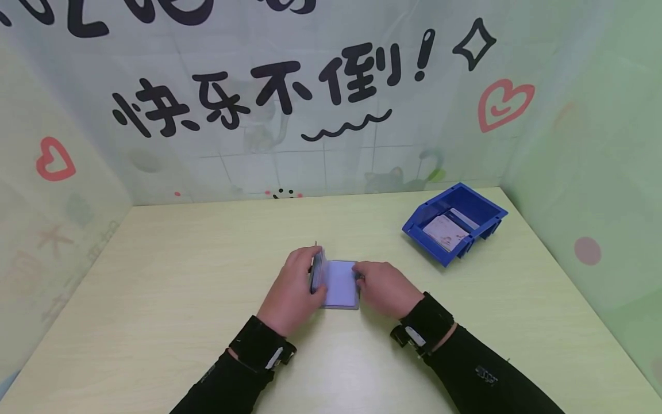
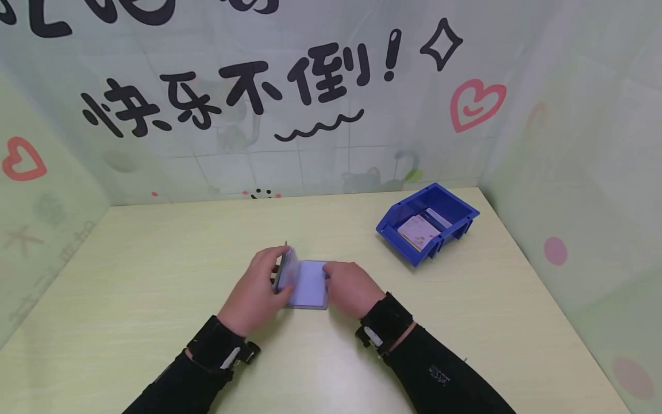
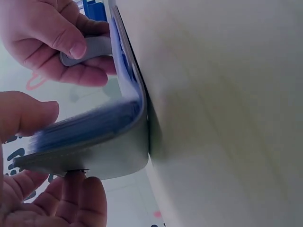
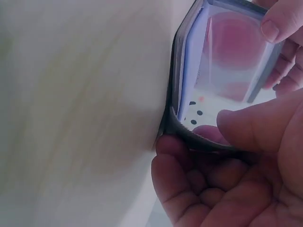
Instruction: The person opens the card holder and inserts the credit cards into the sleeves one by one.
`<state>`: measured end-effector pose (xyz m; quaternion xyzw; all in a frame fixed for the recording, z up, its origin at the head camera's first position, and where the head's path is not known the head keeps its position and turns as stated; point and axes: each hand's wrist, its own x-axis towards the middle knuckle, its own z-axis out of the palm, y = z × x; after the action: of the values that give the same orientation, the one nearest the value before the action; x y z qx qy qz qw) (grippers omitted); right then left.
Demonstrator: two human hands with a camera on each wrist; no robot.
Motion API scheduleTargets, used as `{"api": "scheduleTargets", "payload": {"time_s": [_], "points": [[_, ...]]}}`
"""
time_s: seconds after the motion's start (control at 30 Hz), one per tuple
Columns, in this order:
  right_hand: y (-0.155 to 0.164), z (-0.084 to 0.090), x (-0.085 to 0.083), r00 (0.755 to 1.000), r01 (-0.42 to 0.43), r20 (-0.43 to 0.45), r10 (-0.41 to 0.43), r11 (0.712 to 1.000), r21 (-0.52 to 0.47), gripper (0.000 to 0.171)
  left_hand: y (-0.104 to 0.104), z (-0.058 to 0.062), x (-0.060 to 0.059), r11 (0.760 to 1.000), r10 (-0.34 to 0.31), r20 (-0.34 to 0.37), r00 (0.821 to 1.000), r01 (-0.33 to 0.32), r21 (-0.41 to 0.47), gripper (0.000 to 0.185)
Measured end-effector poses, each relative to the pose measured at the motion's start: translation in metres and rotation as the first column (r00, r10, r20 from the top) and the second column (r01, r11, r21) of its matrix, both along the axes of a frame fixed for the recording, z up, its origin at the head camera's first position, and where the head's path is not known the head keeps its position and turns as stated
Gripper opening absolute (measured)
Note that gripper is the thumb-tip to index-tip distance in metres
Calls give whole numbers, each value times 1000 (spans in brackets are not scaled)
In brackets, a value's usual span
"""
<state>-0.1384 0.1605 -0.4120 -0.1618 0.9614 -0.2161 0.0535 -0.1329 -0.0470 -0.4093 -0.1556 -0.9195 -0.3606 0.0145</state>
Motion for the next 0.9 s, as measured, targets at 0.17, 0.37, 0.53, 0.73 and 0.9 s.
{"api": "scheduleTargets", "payload": {"time_s": [0.17,0.37,0.53,0.73,0.9], "points": [[-2,1,1,1000,-8,22,8,1000,-30,23,2,-2,1,996,-66,56,996,63,57,79],[-3,1,1,1000,-14,12,15,999,-43,26,1,-3,2,992,-125,126,984,121,32,75],[-2,3,2,1000,4,-2,-4,998,-61,29,1,-3,3,978,-174,128,976,187,-97,59],[-2,7,3,996,81,56,-75,992,-99,34,2,-2,7,953,-177,139,974,205,-225,59],[-1,9,0,987,149,79,-139,979,-140,29,4,0,10,925,-185,152,971,224,-308,60]]}}
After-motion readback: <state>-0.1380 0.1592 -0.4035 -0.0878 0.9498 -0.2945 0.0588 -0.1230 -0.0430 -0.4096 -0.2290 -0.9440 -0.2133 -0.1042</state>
